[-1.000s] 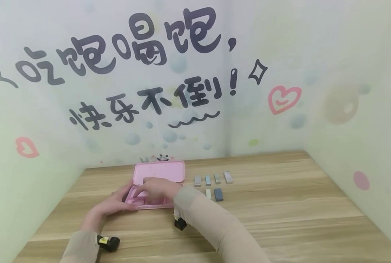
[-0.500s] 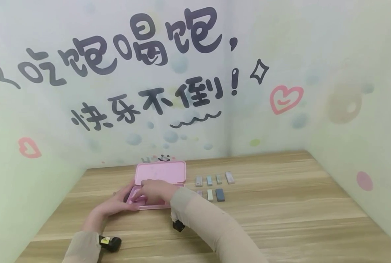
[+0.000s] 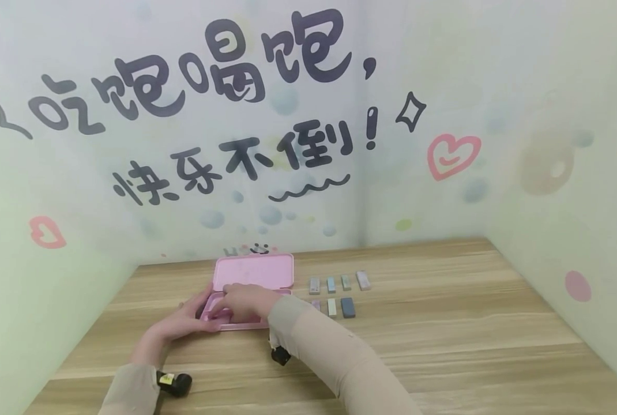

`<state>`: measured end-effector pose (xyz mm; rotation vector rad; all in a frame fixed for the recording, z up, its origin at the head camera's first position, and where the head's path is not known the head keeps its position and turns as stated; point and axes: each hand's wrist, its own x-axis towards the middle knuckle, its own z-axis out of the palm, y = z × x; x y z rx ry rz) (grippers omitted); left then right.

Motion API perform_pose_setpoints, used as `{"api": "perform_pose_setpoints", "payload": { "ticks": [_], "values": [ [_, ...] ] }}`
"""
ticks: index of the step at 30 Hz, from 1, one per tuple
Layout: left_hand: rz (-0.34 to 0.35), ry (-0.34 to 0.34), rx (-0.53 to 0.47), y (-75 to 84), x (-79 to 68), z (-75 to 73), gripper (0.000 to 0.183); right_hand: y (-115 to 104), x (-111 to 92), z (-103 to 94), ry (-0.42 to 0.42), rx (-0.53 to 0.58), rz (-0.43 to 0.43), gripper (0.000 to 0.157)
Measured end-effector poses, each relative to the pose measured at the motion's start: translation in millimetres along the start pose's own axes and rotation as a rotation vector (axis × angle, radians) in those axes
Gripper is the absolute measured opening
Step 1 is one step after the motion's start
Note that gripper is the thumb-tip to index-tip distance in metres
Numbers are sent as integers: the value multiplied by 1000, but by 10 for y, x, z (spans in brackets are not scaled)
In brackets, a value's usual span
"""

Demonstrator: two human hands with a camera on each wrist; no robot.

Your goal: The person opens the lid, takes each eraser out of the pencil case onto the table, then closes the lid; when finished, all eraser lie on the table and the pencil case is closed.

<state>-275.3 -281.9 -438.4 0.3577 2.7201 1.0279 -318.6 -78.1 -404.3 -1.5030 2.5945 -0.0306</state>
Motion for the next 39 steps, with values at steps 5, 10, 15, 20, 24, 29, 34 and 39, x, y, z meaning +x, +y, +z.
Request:
{"api": "perform_pose_setpoints", "payload": {
  "ticks": [5,10,15,20,24,29,34,39],
  "values": [
    [-3,1,-7,-9,7,2,114,10,-3,0,9,-3,-16,38],
    [16,5,9,-12,8,-8,113,33,-8,-7,18,-14,-36,38],
    [23,9,10,22,9,-16,113,63,-44,-44,11,-21,-35,40],
    [31,19,10,9,10,-13,114,90,-90,-108,-5,14,-4,42],
    [31,18,12,-16,13,-1,114,167,-139,-154,10,101,-11,43],
    [25,19,21,-33,21,-1,115,252,-249,-244,25,188,-25,46],
    [24,21,30,-36,16,-2,115,304,-374,-314,34,228,-31,46],
    [30,19,37,-23,13,2,115,378,-486,-323,64,260,-32,43]
  ]
}}
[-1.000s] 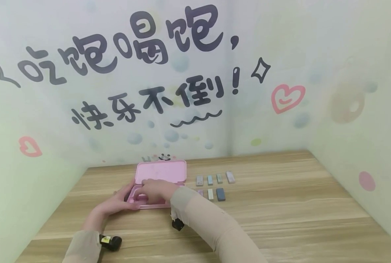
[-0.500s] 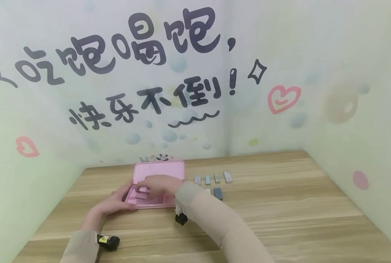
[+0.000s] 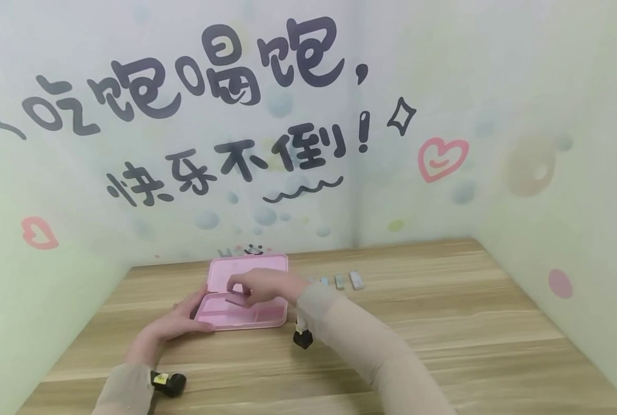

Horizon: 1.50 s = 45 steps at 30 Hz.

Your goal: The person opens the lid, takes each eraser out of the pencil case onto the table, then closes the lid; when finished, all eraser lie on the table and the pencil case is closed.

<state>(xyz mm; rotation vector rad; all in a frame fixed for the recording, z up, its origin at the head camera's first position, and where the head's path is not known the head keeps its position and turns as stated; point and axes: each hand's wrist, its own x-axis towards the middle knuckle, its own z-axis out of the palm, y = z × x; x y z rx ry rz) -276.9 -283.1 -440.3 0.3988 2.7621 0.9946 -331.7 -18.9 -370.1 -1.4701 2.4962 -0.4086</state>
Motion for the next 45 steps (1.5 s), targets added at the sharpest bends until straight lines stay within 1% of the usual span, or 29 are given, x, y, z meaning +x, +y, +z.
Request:
{"api": "perform_pose_setpoints", "payload": {
  "ticks": [5,10,17,21,26,31,35,39,45],
  "values": [
    [8,2,-1,9,23,0,115,61,-132,-30,24,33,22,44],
    [5,1,-2,20,35,9,115,86,-272,-58,30,71,44,45],
    [4,0,-13,33,31,15,115,174,-491,-45,62,132,73,42],
    [6,-1,-13,43,20,12,115,251,-640,-34,110,188,87,40],
    [0,-4,-15,58,0,12,116,336,-829,-36,175,253,132,40],
    [-12,-5,-15,59,-15,14,115,404,-1012,-31,207,309,170,41],
    [-20,-6,-16,53,-18,12,115,475,-1156,0,248,336,167,41],
    [-3,-8,-12,47,-22,0,114,551,-1290,45,294,361,174,40],
    [-11,-15,-14,75,-37,-6,114,664,-1488,118,350,445,189,43]
  ]
}}
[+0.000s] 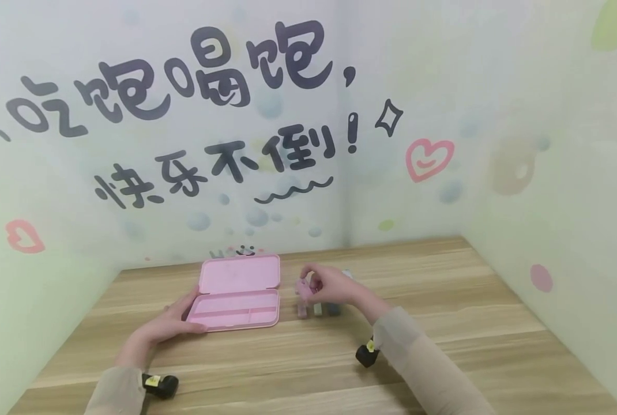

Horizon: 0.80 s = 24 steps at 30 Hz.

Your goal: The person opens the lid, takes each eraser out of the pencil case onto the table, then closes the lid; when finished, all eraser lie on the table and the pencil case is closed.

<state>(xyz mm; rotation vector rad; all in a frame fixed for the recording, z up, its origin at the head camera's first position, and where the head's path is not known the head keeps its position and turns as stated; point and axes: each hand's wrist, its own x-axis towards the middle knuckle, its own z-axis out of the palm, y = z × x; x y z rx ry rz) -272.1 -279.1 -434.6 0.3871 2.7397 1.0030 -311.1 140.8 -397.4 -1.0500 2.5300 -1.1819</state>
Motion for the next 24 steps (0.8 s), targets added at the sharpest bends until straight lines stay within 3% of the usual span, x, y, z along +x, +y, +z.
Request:
{"api": "perform_pose_setpoints", "payload": {
  "ticks": [6,16,24],
  "values": [
    [-7,-4,-2,-14,-5,0,114,164,-167,-77,45,36,33,44],
    [-3,-6,0,-7,-15,-13,113,342,-414,-207,103,2,113,43],
    [1,-14,-2,14,0,-2,113,475,-530,-273,119,-14,126,43]
  ]
}}
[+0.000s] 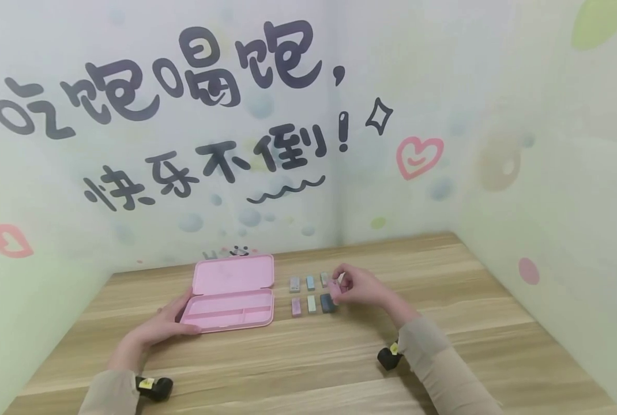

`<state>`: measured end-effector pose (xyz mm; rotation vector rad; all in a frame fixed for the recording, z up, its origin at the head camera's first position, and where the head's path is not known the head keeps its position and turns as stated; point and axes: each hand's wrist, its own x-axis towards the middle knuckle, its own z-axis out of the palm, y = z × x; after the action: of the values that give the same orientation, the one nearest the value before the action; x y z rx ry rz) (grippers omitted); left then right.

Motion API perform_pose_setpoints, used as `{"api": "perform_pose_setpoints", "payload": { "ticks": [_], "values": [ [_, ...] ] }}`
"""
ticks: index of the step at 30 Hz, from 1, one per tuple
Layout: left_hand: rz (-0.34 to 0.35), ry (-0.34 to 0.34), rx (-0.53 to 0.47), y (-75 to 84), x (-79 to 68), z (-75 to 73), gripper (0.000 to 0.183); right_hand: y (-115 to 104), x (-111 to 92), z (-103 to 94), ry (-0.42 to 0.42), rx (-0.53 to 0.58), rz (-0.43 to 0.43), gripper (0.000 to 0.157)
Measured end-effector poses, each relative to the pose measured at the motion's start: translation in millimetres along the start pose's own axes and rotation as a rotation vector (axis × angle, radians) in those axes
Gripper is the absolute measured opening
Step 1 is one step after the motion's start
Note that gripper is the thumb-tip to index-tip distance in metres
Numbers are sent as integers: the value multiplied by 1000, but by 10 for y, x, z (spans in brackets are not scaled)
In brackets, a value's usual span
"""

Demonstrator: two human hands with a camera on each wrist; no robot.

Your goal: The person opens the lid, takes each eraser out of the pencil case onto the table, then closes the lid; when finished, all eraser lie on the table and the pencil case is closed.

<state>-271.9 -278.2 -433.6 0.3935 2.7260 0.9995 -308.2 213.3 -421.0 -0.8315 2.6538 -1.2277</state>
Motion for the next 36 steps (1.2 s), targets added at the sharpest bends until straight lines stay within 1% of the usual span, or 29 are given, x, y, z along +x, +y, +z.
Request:
{"api": "perform_pose_setpoints", "payload": {
  "ticks": [8,15,18,31,36],
  "values": [
    [1,3,-5,-1,1,-2,113,93,-34,-26,0,0,5,41],
    [-7,-6,-9,11,2,0,113,184,-71,-20,-12,-39,72,40],
    [-11,-6,-12,5,3,1,114,211,-76,-7,-12,-51,86,41],
    [-18,-8,-18,-15,18,6,114,207,-81,35,-17,-80,116,41],
    [-19,-9,-19,-12,11,1,114,205,-79,31,-25,-83,98,42]
  ]
}}
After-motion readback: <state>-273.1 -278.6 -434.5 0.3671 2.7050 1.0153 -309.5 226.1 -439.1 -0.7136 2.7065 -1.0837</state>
